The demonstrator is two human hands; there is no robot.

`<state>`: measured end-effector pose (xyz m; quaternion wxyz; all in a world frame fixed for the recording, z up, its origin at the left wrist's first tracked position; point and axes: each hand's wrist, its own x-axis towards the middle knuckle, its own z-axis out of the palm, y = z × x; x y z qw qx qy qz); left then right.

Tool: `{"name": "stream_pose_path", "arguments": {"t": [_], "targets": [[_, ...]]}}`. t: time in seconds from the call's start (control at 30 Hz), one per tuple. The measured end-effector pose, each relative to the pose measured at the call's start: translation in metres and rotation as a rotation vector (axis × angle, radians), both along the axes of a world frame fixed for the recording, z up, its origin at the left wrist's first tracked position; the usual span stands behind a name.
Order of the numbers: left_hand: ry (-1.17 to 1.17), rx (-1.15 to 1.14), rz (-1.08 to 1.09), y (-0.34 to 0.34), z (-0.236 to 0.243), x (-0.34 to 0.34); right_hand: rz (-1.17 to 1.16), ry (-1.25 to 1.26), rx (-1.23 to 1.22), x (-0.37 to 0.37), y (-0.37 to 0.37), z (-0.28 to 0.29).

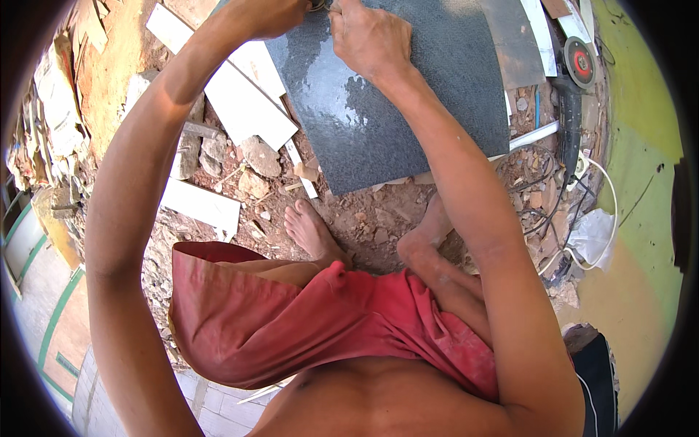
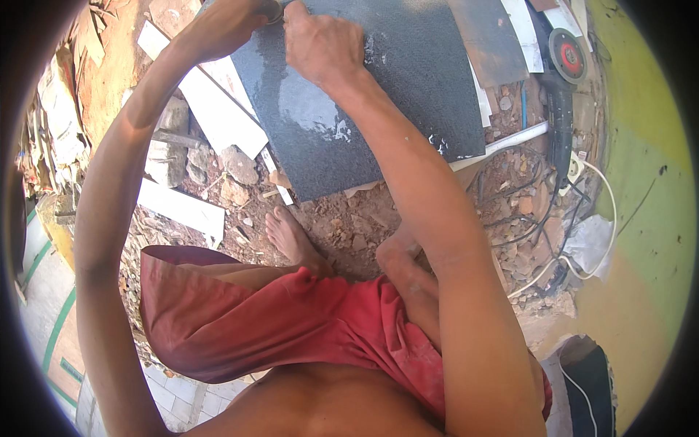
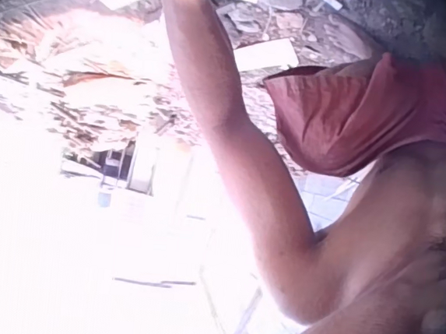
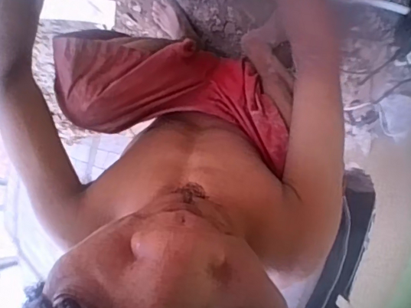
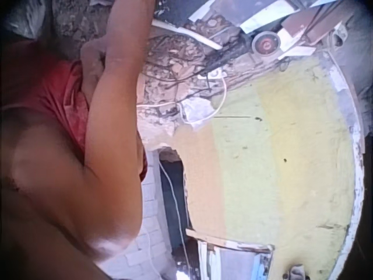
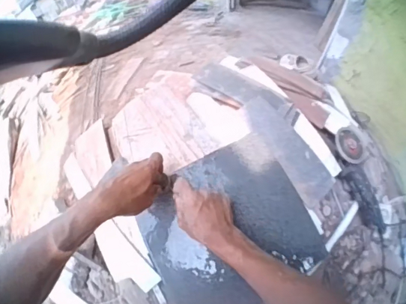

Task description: The person measures and marks a dark tile using a metal ruler and a small cylindrical object, then uses an angle grinder to cut the tile along the marked line.

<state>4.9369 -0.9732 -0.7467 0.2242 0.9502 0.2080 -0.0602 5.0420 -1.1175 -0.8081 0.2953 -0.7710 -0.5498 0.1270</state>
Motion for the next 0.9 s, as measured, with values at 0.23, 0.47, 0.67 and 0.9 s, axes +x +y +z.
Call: {"name": "stream_pose_path", "arguments": {"t": [0.23,0.47,0.67,0.9], "targets": [[0.077,0.078,-0.050,-0.006,0.011,0.006,0.016,0.051,-0.023,-0.023,0.005,-0.001],[0.098,0.185,-0.125,-0.001,0.006,0.005,-0.056,0.004,-0.052,-0.028,0.012,-0.001],[-0.023,0.127,-0.209,0.007,-0.002,-0.007,0.004,0.042,-0.048,-0.009,0.004,0.004],[0.170,0.065,0.074,-0.008,0.014,0.005,-0.020,0.013,-0.051,0.003,0.002,0.003]]}}
